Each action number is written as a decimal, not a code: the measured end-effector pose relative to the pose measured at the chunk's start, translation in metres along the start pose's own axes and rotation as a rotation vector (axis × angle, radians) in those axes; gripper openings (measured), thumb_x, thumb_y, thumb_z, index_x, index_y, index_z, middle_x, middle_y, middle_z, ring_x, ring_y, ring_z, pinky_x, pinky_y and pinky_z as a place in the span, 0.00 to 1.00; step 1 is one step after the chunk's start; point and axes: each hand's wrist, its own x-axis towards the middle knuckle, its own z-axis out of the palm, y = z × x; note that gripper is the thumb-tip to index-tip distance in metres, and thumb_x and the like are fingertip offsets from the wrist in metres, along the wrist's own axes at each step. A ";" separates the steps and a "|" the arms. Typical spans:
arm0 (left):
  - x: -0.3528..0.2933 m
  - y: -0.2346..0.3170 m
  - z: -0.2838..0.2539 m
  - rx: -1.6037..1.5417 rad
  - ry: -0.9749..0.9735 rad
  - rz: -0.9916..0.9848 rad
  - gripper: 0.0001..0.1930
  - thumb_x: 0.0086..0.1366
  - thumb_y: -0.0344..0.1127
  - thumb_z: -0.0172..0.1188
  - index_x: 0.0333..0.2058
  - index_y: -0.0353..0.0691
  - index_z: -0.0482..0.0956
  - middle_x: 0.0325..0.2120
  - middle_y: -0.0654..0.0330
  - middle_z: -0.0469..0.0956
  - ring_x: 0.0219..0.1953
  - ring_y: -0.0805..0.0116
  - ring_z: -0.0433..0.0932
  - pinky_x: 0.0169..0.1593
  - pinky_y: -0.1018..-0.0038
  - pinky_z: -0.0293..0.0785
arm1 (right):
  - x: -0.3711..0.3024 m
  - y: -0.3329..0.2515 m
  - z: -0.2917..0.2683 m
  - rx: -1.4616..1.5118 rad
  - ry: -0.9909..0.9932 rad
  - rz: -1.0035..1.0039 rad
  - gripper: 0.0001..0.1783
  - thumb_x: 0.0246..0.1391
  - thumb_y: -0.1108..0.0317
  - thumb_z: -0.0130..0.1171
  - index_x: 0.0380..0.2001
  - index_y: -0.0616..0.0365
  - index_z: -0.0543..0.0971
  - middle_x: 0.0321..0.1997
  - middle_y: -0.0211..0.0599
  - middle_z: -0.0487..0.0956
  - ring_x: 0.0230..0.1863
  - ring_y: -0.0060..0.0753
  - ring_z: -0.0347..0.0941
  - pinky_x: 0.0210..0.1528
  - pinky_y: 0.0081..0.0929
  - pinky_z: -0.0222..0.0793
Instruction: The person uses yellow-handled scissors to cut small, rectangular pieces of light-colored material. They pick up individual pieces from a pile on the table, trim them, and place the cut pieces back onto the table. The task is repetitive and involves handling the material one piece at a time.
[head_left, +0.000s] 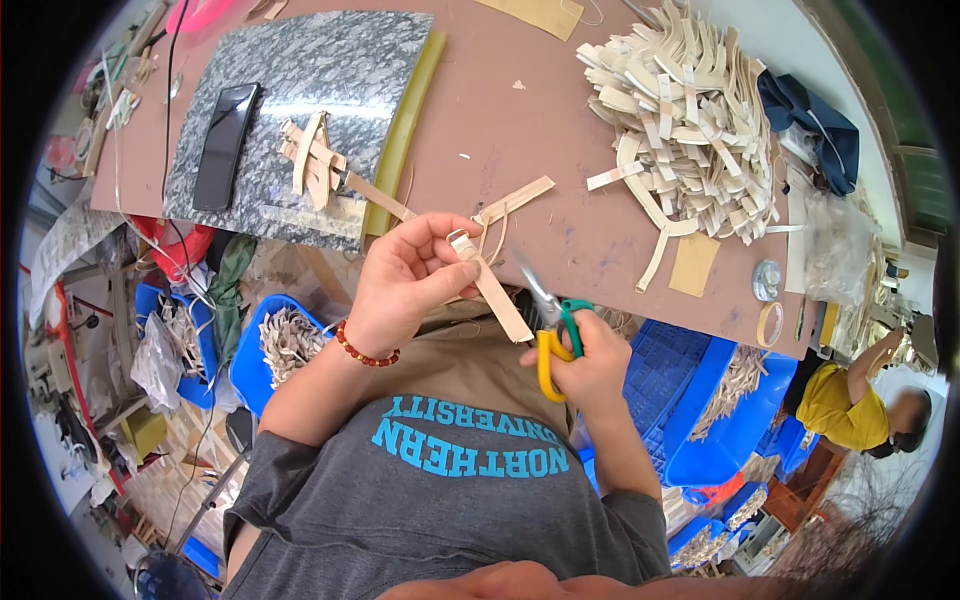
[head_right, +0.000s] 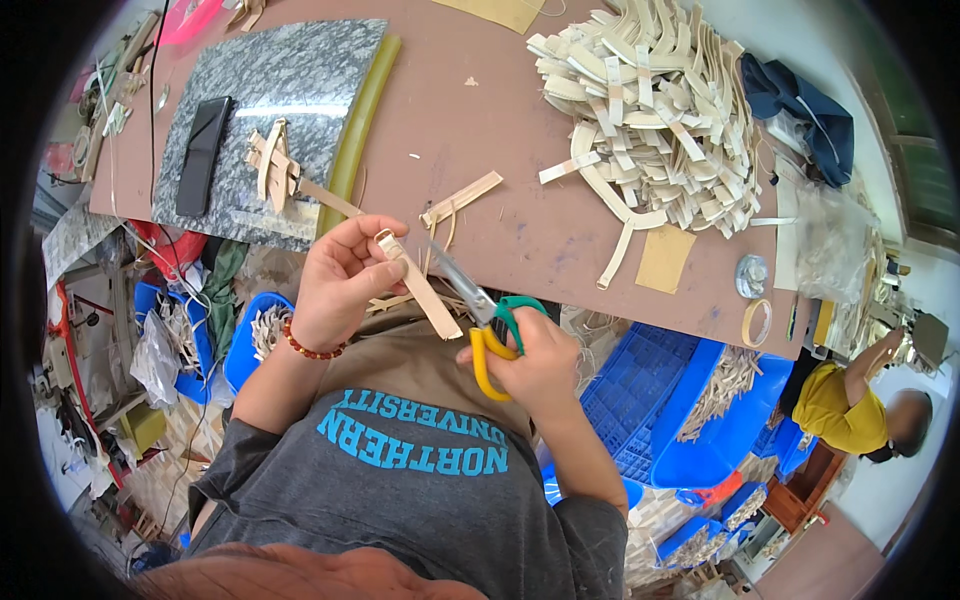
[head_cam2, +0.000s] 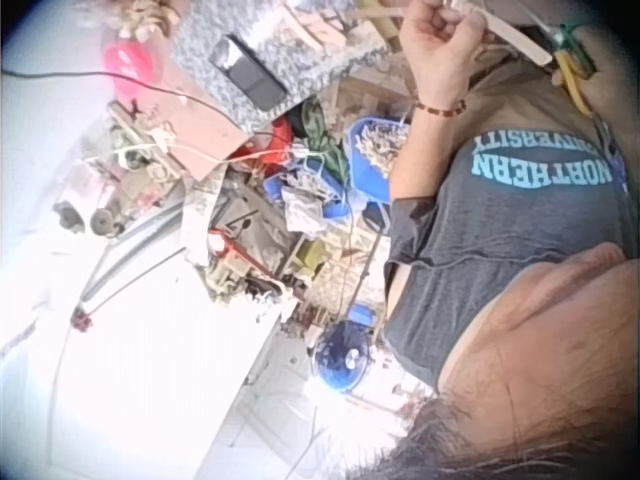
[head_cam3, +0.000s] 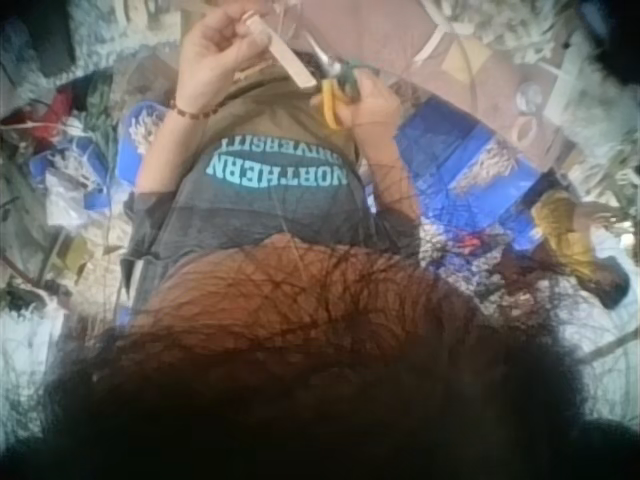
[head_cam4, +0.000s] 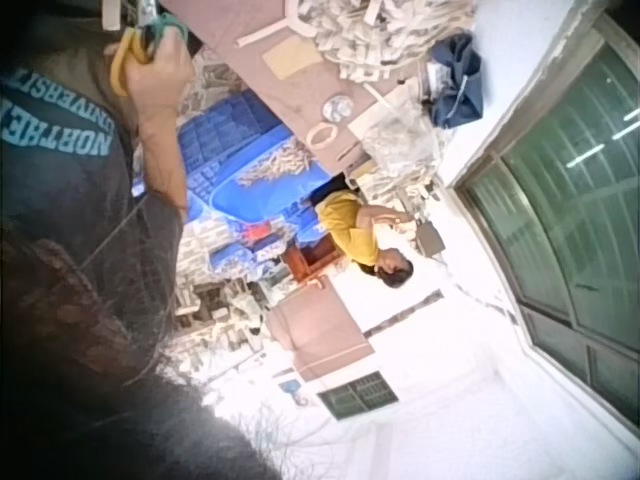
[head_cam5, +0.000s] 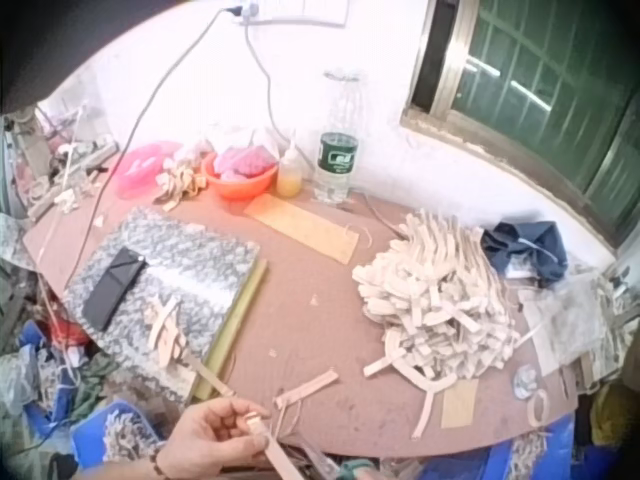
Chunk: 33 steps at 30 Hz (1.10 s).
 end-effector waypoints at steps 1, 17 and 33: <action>0.001 -0.002 -0.001 0.010 0.006 0.012 0.16 0.57 0.19 0.58 0.45 0.31 0.72 0.29 0.62 0.77 0.31 0.75 0.79 0.37 0.80 0.79 | -0.004 0.003 0.005 0.231 0.019 0.131 0.29 0.28 0.54 0.77 0.26 0.60 0.72 0.19 0.34 0.71 0.21 0.25 0.72 0.22 0.24 0.68; -0.005 -0.038 0.031 0.183 -0.421 -0.241 0.07 0.60 0.21 0.56 0.37 0.34 0.73 0.31 0.63 0.78 0.33 0.78 0.77 0.39 0.81 0.75 | 0.030 0.001 0.009 0.666 0.032 0.054 0.16 0.47 0.71 0.66 0.37 0.59 0.70 0.29 0.28 0.74 0.30 0.16 0.69 0.32 0.19 0.66; 0.008 -0.023 0.016 0.007 0.112 0.161 0.09 0.58 0.20 0.58 0.38 0.36 0.73 0.31 0.60 0.78 0.32 0.74 0.78 0.37 0.79 0.75 | -0.013 0.004 -0.013 0.167 0.004 0.123 0.43 0.17 0.51 0.80 0.38 0.60 0.69 0.29 0.36 0.70 0.28 0.38 0.68 0.30 0.33 0.66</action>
